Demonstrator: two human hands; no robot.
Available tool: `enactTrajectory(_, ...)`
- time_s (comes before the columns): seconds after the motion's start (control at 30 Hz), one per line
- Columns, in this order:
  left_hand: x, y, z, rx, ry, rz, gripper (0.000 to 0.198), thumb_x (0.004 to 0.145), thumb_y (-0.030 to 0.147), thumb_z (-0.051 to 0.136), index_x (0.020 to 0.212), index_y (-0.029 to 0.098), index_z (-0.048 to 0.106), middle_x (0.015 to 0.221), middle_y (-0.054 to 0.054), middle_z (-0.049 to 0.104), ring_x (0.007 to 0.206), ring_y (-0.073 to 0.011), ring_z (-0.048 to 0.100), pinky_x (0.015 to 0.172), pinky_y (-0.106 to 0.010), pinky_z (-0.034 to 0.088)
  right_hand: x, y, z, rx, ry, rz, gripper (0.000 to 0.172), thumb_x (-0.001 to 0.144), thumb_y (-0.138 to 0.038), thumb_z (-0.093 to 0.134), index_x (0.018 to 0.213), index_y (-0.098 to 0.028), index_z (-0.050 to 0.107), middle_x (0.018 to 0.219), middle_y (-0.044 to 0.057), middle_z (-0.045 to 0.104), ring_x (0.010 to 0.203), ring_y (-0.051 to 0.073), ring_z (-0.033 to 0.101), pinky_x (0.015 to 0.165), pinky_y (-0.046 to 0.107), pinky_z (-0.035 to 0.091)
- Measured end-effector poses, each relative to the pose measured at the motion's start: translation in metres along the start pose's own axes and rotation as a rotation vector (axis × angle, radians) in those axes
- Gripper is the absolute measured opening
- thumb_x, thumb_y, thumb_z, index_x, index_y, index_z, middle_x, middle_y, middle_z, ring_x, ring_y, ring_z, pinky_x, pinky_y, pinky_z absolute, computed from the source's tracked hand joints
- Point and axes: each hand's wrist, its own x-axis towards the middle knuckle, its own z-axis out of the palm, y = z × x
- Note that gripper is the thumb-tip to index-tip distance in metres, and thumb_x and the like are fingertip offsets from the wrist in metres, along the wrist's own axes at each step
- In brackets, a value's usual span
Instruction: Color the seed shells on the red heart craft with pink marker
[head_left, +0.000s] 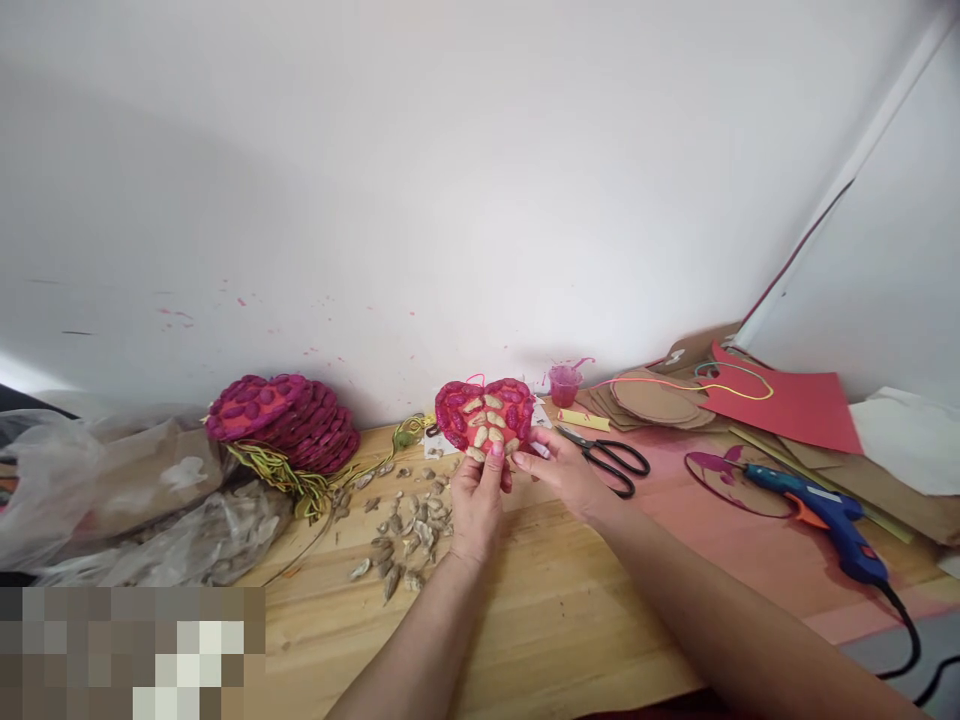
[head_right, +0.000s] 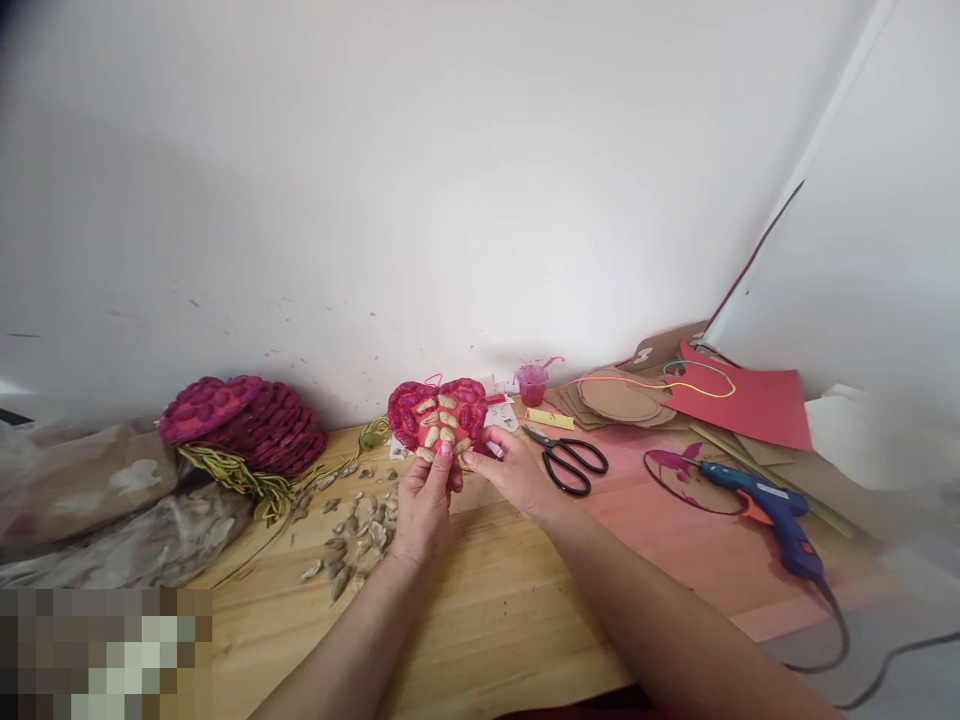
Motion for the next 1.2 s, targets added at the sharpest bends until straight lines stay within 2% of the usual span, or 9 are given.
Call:
enactTrajectory(0.2,-0.002,-0.001,0.007,-0.051,0.122,-0.012,0.047,0.078,0.058,0.079,0.072,0.017,0.055,0.058,0.004,0.054,0.054,-0.0076,0.044,0.054,-0.021,0.035,0.003,-0.002,-0.011,-0.35,0.148,-0.141,0.019,0.088,-0.035,0.059,0.102,-0.023,0.063,0.088,0.001,0.064,0.078,0.019,0.058,0.073,0.032,0.045)
enactTrajectory(0.3,-0.01,-0.009,0.011,-0.055,0.111,-0.04,0.047,0.078,0.058,0.078,0.071,0.018,0.055,0.056,0.005,0.052,0.052,-0.0073,0.043,0.053,-0.021,0.035,0.006,-0.001,-0.016,-0.418,0.237,-0.205,0.02,0.093,-0.038,0.052,0.101,-0.023,0.064,0.094,0.004,0.068,0.084,0.022,0.06,0.078,0.035,0.046)
enactTrajectory(0.47,-0.024,-0.023,0.006,-0.008,0.085,-0.153,0.05,0.071,0.061,0.082,0.077,0.017,0.06,0.061,0.005,0.055,0.053,-0.008,0.045,0.053,-0.021,0.036,0.012,0.002,-0.025,-0.408,0.322,-0.271,0.03,0.1,-0.045,0.045,0.107,-0.023,0.065,0.094,0.005,0.067,0.086,0.022,0.06,0.081,0.035,0.047)
enactTrajectory(0.6,-0.019,-0.031,-0.001,-0.027,0.089,-0.183,0.05,0.072,0.062,0.081,0.073,0.018,0.057,0.059,0.006,0.053,0.052,-0.0076,0.042,0.051,-0.021,0.034,0.014,0.002,-0.036,-0.368,0.407,-0.259,0.041,0.1,-0.051,0.045,0.122,-0.021,0.064,0.079,0.002,0.062,0.073,0.019,0.057,0.07,0.032,0.046)
enactTrajectory(0.7,-0.012,-0.036,-0.002,-0.023,0.065,-0.185,0.051,0.07,0.062,0.083,0.074,0.017,0.059,0.057,0.006,0.051,0.05,-0.0074,0.039,0.049,-0.021,0.03,0.015,-0.007,-0.047,-0.377,0.536,-0.228,0.049,0.098,-0.057,0.045,0.121,-0.017,0.064,0.075,0.002,0.062,0.068,0.018,0.056,0.066,0.03,0.045)
enactTrajectory(0.8,-0.01,-0.038,-0.001,-0.01,0.04,-0.21,0.052,0.069,0.063,0.083,0.07,0.017,0.058,0.056,0.005,0.052,0.05,-0.0077,0.04,0.049,-0.021,0.03,0.024,-0.027,-0.057,-0.55,0.645,-0.206,0.054,0.1,-0.058,0.039,0.116,-0.015,0.067,0.078,0.005,0.066,0.07,0.019,0.06,0.067,0.03,0.046)
enactTrajectory(0.9,-0.011,-0.038,0.0,-0.024,0.036,-0.244,0.052,0.068,0.063,0.083,0.072,0.017,0.061,0.057,0.004,0.054,0.051,-0.0083,0.042,0.049,-0.022,0.032,0.046,-0.049,-0.069,-0.935,0.651,-0.173,0.049,0.101,-0.052,0.037,0.114,-0.016,0.069,0.099,0.009,0.075,0.087,0.021,0.066,0.079,0.031,0.047)
enactTrajectory(1.03,-0.012,-0.034,-0.001,-0.058,0.041,-0.271,0.051,0.067,0.062,0.085,0.075,0.017,0.064,0.06,0.003,0.057,0.052,-0.0086,0.044,0.049,-0.022,0.034,0.086,-0.059,-0.084,-1.079,0.615,-0.038,0.035,0.098,-0.041,0.048,0.099,-0.018,0.074,0.099,0.011,0.077,0.092,0.025,0.068,0.08,0.032,0.045)
enactTrajectory(1.2,-0.013,-0.033,-0.002,-0.058,0.062,-0.263,0.048,0.073,0.061,0.081,0.074,0.017,0.064,0.063,0.002,0.06,0.053,-0.0081,0.045,0.051,-0.021,0.035,0.118,-0.049,-0.095,-1.229,0.53,0.086,0.026,0.094,-0.037,0.056,0.099,-0.019,0.074,0.101,0.011,0.077,0.093,0.024,0.068,0.078,0.031,0.043)
